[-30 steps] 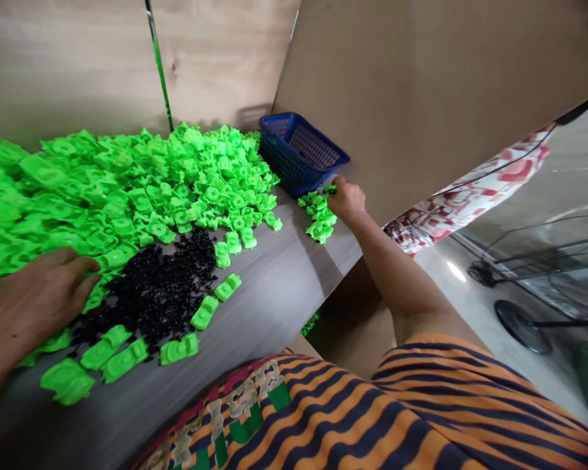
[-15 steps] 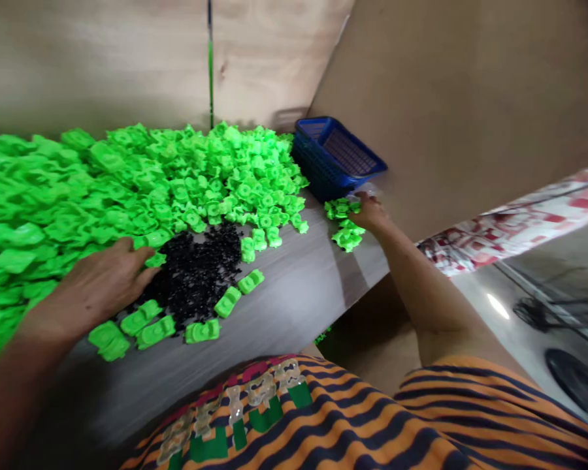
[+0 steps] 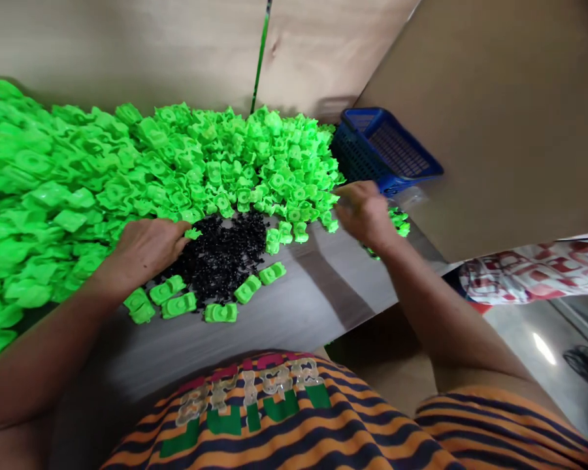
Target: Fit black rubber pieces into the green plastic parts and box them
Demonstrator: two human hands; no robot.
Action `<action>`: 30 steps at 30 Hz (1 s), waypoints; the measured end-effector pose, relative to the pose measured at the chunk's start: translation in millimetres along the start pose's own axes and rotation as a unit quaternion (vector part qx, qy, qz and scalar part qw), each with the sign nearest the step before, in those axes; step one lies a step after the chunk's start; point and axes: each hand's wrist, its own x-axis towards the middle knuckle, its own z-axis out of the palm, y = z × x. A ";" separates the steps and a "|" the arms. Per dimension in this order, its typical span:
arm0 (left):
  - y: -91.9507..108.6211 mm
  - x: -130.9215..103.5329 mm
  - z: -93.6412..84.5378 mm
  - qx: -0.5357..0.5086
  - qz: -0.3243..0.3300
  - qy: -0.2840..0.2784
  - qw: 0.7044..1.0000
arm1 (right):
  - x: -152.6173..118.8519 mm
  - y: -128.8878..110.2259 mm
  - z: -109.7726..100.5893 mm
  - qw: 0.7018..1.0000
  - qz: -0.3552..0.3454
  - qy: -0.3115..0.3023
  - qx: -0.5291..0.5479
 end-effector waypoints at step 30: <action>-20.1 37.5 -1.0 -0.252 0.132 0.371 0.884 | 104.4 -144.5 47.4 0.776 -0.218 -0.287 0.518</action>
